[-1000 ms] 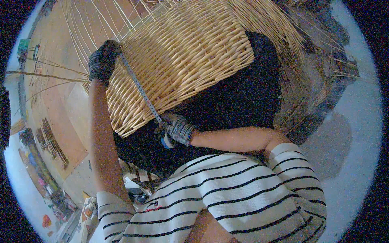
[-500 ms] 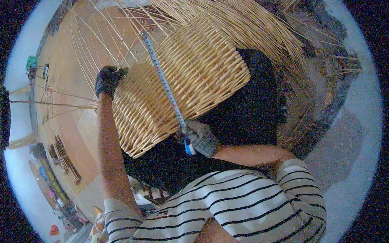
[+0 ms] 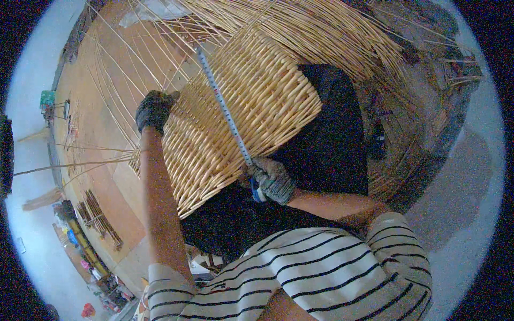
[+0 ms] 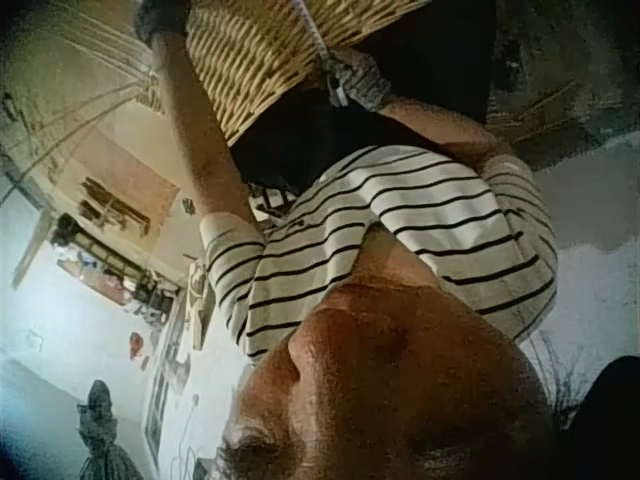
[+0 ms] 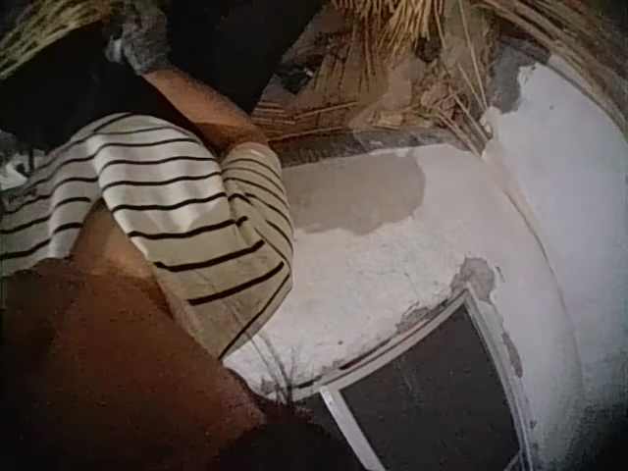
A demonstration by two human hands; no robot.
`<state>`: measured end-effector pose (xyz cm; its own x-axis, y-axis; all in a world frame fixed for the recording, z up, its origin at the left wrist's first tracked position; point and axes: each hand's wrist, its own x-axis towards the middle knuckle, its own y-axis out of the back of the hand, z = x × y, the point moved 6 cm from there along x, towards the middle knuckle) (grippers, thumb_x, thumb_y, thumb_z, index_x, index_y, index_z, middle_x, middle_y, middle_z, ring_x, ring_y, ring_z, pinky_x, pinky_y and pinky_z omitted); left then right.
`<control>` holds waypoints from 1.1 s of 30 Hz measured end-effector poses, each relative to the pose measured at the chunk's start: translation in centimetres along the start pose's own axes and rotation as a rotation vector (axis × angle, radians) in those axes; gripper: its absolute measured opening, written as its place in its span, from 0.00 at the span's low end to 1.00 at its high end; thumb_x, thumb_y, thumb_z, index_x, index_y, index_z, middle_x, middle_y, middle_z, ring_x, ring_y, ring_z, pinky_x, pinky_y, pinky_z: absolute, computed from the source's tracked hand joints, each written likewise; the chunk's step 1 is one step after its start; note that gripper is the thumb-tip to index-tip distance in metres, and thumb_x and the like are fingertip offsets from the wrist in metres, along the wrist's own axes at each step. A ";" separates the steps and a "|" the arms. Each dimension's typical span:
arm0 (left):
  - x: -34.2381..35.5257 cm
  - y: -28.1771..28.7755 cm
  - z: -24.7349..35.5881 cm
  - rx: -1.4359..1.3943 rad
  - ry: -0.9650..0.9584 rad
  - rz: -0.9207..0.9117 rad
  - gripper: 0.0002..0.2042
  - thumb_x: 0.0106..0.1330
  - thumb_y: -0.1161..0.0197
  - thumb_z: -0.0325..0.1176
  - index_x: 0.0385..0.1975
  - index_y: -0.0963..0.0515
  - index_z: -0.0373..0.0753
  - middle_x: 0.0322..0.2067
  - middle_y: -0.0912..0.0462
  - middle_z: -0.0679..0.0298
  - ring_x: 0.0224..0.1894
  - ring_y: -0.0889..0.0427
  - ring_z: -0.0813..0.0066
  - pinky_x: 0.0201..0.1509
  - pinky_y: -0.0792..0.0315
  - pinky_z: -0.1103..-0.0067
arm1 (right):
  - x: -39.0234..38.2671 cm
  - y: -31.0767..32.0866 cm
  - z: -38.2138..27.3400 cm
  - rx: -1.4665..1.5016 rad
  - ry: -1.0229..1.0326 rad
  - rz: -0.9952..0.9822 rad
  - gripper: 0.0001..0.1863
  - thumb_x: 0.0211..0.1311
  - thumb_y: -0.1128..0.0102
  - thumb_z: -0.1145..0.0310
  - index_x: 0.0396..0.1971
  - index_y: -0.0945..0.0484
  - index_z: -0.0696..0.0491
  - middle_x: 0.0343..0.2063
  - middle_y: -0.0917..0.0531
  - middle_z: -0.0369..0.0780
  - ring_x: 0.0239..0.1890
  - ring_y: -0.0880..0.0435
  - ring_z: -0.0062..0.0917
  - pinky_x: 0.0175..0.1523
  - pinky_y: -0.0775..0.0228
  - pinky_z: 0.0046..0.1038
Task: The recorder is weaving a basket, using a measuring tape to check dimensions and clippers to trim the reeds.
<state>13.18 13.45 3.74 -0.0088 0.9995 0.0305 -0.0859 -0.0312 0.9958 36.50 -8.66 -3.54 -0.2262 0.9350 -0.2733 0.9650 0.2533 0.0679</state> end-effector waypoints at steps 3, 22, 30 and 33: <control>1.8 -1.6 -1.2 0.157 0.097 -0.372 0.26 0.50 0.47 0.60 0.33 0.22 0.41 0.35 0.22 0.51 0.41 0.24 0.52 0.44 0.32 0.64 | -0.6 0.0 -0.5 0.104 -0.053 -0.008 0.12 0.59 0.52 0.63 0.30 0.25 0.56 0.25 0.21 0.41 0.29 0.22 0.29 0.35 0.30 0.27; 2.0 -1.9 0.0 -0.526 0.080 -0.032 0.23 0.59 0.54 0.55 0.26 0.21 0.39 0.23 0.20 0.57 0.29 0.22 0.61 0.37 0.32 0.70 | -0.9 0.3 1.5 -0.018 -0.067 -0.177 0.12 0.59 0.49 0.63 0.32 0.24 0.57 0.24 0.20 0.39 0.27 0.22 0.23 0.35 0.30 0.25; 1.1 -1.8 1.0 -0.298 -0.444 -0.220 0.17 0.61 0.49 0.47 0.37 0.26 0.39 0.31 0.22 0.53 0.34 0.23 0.59 0.39 0.31 0.73 | -1.9 -4.8 4.2 0.618 -0.394 -0.253 0.08 0.59 0.50 0.66 0.30 0.26 0.56 0.24 0.21 0.38 0.26 0.23 0.21 0.33 0.29 0.24; 0.7 -1.8 2.8 -0.392 -0.292 -0.289 0.13 0.61 0.46 0.42 0.35 0.26 0.39 0.30 0.22 0.56 0.34 0.23 0.62 0.40 0.31 0.74 | -0.6 -4.7 4.3 0.676 -0.433 -0.240 0.10 0.59 0.49 0.65 0.33 0.27 0.56 0.25 0.21 0.38 0.25 0.23 0.22 0.32 0.29 0.23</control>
<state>16.11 14.18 2.19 0.3410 0.9262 -0.1608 -0.4080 0.2999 0.8623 32.70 -11.47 -7.81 -0.4975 0.6619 -0.5607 0.8002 0.1007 -0.5912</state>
